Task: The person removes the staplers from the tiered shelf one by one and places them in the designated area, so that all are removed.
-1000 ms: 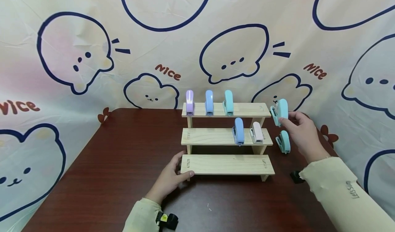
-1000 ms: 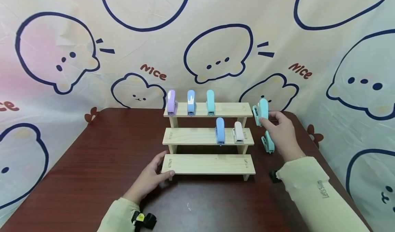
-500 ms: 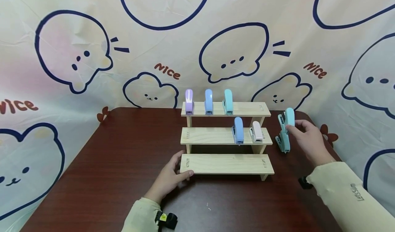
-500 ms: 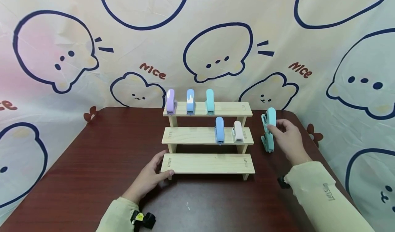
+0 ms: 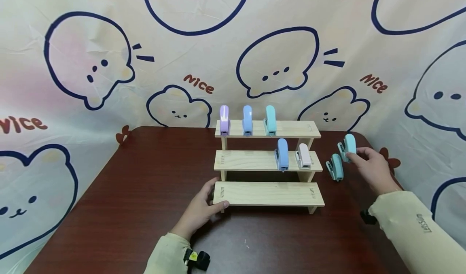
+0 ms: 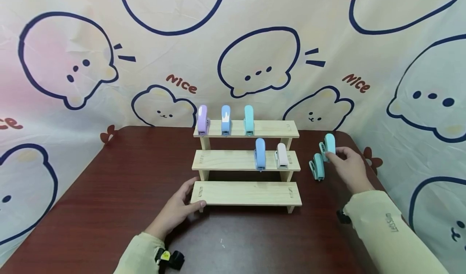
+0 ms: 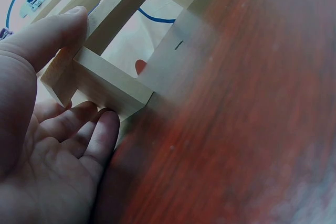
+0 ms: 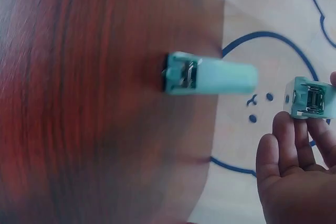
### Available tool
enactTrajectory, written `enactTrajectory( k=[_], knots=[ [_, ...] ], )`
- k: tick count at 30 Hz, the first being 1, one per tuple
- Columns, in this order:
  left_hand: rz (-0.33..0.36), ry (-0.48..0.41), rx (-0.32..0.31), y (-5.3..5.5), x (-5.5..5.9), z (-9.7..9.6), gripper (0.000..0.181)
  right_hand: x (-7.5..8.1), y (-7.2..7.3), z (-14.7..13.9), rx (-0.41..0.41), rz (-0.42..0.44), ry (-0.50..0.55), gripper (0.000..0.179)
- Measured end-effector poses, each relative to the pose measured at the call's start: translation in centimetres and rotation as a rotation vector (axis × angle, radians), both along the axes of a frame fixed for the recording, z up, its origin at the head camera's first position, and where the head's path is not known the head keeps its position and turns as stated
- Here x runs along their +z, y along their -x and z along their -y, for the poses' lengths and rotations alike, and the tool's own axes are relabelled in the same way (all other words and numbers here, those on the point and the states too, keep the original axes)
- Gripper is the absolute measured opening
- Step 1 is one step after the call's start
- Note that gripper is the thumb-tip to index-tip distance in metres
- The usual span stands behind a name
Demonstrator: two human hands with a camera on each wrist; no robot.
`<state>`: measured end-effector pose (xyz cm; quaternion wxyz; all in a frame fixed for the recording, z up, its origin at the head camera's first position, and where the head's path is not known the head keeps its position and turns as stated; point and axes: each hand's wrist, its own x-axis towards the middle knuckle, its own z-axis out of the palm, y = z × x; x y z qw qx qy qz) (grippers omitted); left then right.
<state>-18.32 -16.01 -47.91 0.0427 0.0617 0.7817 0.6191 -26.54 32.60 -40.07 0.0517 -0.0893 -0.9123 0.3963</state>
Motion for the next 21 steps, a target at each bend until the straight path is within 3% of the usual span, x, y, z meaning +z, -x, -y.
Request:
enactTrajectory(
  k=[21],
  knots=[
    [0.020, -0.011, -0.011, -0.1, 0.2, 0.1, 0.086, -3.8, 0.5, -2.1, 0.032, 0.132, 0.003, 0.080]
  ],
)
